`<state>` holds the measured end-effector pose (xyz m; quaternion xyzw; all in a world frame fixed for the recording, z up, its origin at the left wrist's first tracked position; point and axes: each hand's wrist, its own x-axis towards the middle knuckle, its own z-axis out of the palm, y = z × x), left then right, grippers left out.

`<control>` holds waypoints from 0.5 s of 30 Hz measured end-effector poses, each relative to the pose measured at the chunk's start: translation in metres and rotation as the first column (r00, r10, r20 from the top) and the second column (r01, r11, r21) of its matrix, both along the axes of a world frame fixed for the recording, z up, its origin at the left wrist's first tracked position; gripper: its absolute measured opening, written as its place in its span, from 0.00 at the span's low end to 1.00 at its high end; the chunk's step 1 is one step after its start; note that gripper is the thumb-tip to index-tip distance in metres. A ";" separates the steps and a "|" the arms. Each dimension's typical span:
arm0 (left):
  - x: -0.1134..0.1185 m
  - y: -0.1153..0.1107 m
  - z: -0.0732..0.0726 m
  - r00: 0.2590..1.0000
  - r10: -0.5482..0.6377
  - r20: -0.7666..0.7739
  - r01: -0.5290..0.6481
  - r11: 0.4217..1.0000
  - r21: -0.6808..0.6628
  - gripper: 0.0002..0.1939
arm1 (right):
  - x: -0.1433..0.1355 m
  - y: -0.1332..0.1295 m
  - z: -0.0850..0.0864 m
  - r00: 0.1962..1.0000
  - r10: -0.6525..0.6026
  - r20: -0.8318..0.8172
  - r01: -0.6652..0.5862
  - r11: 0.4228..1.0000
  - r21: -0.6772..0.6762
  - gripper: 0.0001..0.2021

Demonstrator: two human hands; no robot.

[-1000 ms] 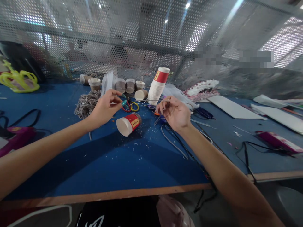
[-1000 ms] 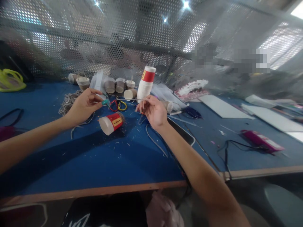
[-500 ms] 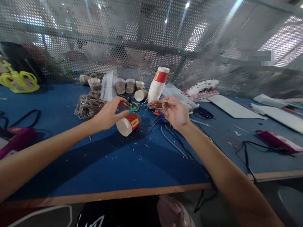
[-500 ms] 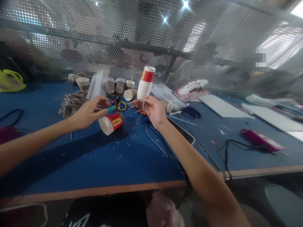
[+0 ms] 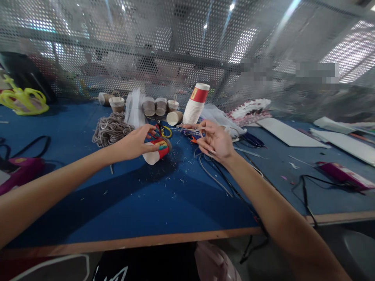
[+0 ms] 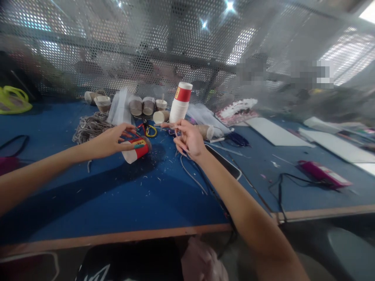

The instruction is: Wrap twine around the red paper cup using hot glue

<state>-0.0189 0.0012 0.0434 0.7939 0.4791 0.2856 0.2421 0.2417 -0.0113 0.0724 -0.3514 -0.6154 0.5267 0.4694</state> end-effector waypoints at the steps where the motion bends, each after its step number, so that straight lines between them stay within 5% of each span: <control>1: 0.000 -0.002 0.002 1.000 0.002 -0.003 -0.002 1.000 0.009 0.31 | -0.001 -0.001 0.000 1.000 0.011 -0.003 -0.011 1.000 -0.004 0.07; 6: 0.007 -0.010 0.016 0.998 -0.057 -0.030 0.060 0.991 0.115 0.32 | -0.005 -0.002 -0.001 0.997 0.071 -0.031 -0.071 0.997 0.005 0.07; 11: 0.039 0.007 0.033 0.981 -0.192 -0.031 0.194 0.964 0.183 0.34 | -0.007 -0.001 -0.007 0.984 0.166 -0.066 -0.166 0.986 -0.001 0.10; 15: 0.066 0.025 0.046 0.933 -0.337 -0.124 0.350 0.930 0.109 0.13 | -0.005 0.003 -0.012 0.998 0.063 0.003 -0.063 0.996 0.055 0.13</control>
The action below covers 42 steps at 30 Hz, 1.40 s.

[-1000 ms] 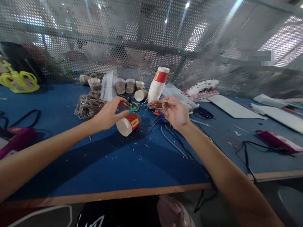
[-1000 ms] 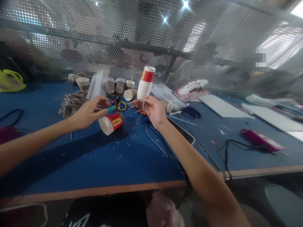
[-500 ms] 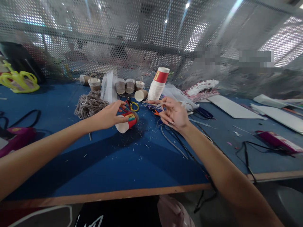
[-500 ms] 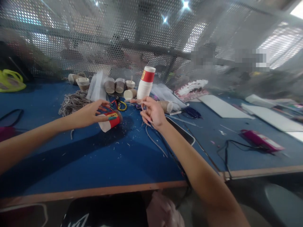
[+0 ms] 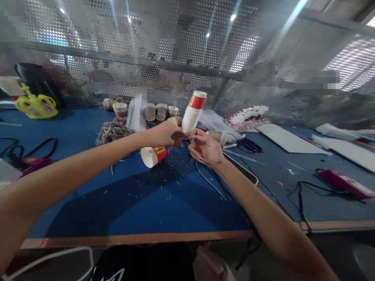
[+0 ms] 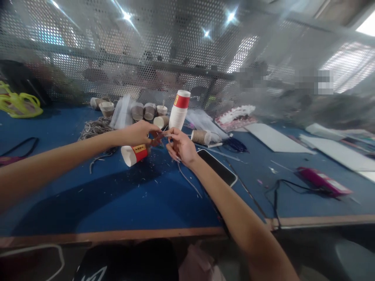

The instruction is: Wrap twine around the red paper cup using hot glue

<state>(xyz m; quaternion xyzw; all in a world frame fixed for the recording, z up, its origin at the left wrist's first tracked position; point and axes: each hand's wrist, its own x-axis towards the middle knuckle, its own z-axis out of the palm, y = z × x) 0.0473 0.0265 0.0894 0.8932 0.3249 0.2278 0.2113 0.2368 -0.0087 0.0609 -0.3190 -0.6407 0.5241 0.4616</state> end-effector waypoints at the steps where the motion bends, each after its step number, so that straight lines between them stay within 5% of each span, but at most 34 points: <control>1: 0.004 0.004 0.003 1.000 -0.016 -0.015 0.016 1.000 0.019 0.10 | 0.001 0.002 -0.002 0.995 -0.089 0.045 0.087 0.995 0.044 0.14; 8: 0.001 0.038 0.008 0.989 0.011 -0.145 -0.013 1.000 -0.008 0.12 | 0.008 0.013 -0.017 0.769 -0.612 0.185 0.536 0.775 0.334 0.20; 13: -0.012 0.061 -0.009 0.979 -0.013 -0.205 -0.008 0.995 -0.103 0.11 | 0.019 0.016 -0.007 0.477 -0.832 0.284 0.657 0.552 0.513 0.13; 16: -0.019 0.063 -0.016 0.975 -0.036 -0.218 0.008 0.991 -0.131 0.10 | 0.030 0.021 0.004 0.303 -0.870 0.390 0.675 0.485 0.556 0.13; 20: -0.023 0.058 -0.016 0.977 -0.029 -0.209 0.003 0.992 -0.124 0.09 | 0.040 0.026 0.005 0.076 -0.707 0.703 0.628 0.581 0.517 0.26; 24: -0.012 0.051 -0.014 0.980 -0.046 -0.193 0.025 0.993 -0.112 0.09 | 0.033 0.036 -0.013 0.080 -0.546 0.834 0.582 0.705 0.405 0.34; 35: 0.033 0.045 -0.027 0.939 -0.166 -0.300 0.156 0.986 -0.058 0.09 | 0.021 0.052 -0.025 -0.014 -0.446 0.895 0.551 0.743 0.379 0.36; 38: 0.029 0.039 -0.024 0.927 -0.108 -0.358 0.125 0.992 0.024 0.19 | 0.017 0.048 -0.026 -0.017 -0.448 0.894 0.535 0.751 0.387 0.36; 42: 0.017 0.014 -0.014 0.877 0.113 -0.467 -0.055 0.989 0.137 0.34 | 0.010 0.043 -0.027 0.009 -0.479 0.878 0.504 0.760 0.410 0.29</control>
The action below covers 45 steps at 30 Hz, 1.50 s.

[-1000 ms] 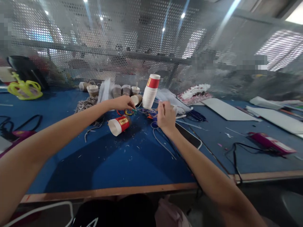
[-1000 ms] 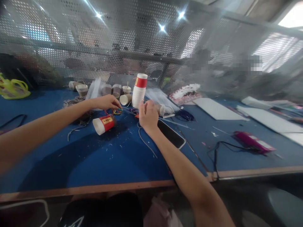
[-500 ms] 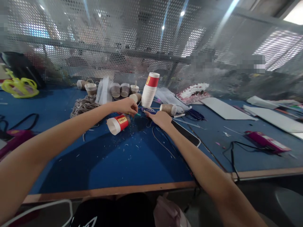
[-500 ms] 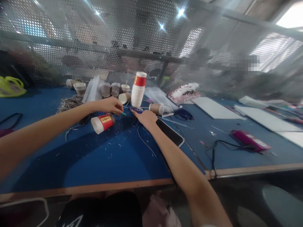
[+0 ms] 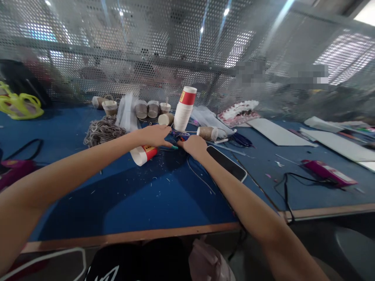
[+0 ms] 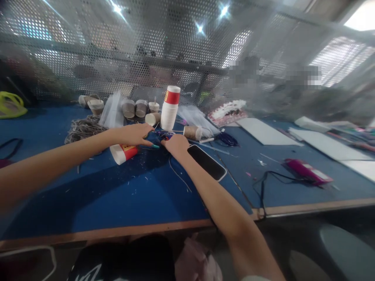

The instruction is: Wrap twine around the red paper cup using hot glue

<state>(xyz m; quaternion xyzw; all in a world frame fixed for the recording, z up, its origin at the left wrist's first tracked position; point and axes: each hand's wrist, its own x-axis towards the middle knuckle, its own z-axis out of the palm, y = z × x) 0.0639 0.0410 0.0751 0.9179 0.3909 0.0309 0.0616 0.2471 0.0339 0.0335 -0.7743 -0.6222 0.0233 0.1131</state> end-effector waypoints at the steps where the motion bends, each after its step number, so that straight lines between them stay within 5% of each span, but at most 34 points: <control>1: -0.004 -0.008 0.002 0.996 0.081 -0.027 -0.081 0.997 0.007 0.39 | -0.001 -0.001 0.000 1.000 0.009 -0.005 -0.009 1.000 0.012 0.28; 4: -0.018 -0.033 0.003 0.977 0.206 -0.054 -0.210 0.976 -0.062 0.47 | -0.003 -0.004 0.000 1.000 0.011 -0.029 -0.010 0.998 0.056 0.23; 9: -0.045 -0.056 -0.011 0.967 0.246 -0.067 -0.251 0.964 -0.090 0.50 | -0.011 -0.014 0.006 0.997 0.002 -0.072 0.010 0.986 0.166 0.20; 15: -0.068 -0.057 -0.027 0.862 0.401 0.310 -0.346 0.912 -0.219 0.49 | -0.016 -0.023 0.017 0.985 0.025 -0.172 0.028 0.953 0.302 0.23; 20: -0.073 -0.053 -0.052 0.617 0.384 0.687 -0.056 0.892 -0.448 0.51 | -0.001 -0.016 0.023 0.924 0.105 -0.368 0.025 0.943 0.333 0.12; 24: -0.073 -0.054 -0.066 0.488 0.445 0.751 0.063 0.840 -0.539 0.46 | 0.008 -0.009 0.024 0.827 0.163 -0.538 0.012 0.952 0.306 0.10; 29: -0.074 -0.055 -0.060 0.365 0.539 0.759 0.176 0.761 -0.624 0.39 | 0.011 -0.005 0.022 0.710 0.210 -0.672 -0.023 0.961 0.277 0.11; 37: -0.019 -0.034 -0.043 0.477 0.433 0.765 0.465 0.614 -0.638 0.42 | 0.014 -0.002 0.018 0.632 0.255 -0.732 -0.062 0.958 0.279 0.11; 42: 0.012 -0.015 -0.046 0.606 0.405 0.684 0.477 0.503 -0.720 0.38 | 0.016 -0.002 0.017 0.661 0.242 -0.710 -0.063 0.961 0.269 0.10; 45: 0.016 -0.009 -0.050 0.664 0.339 0.667 0.475 0.497 -0.726 0.39 | 0.022 0.000 0.019 0.703 0.216 -0.678 -0.025 0.960 0.280 0.09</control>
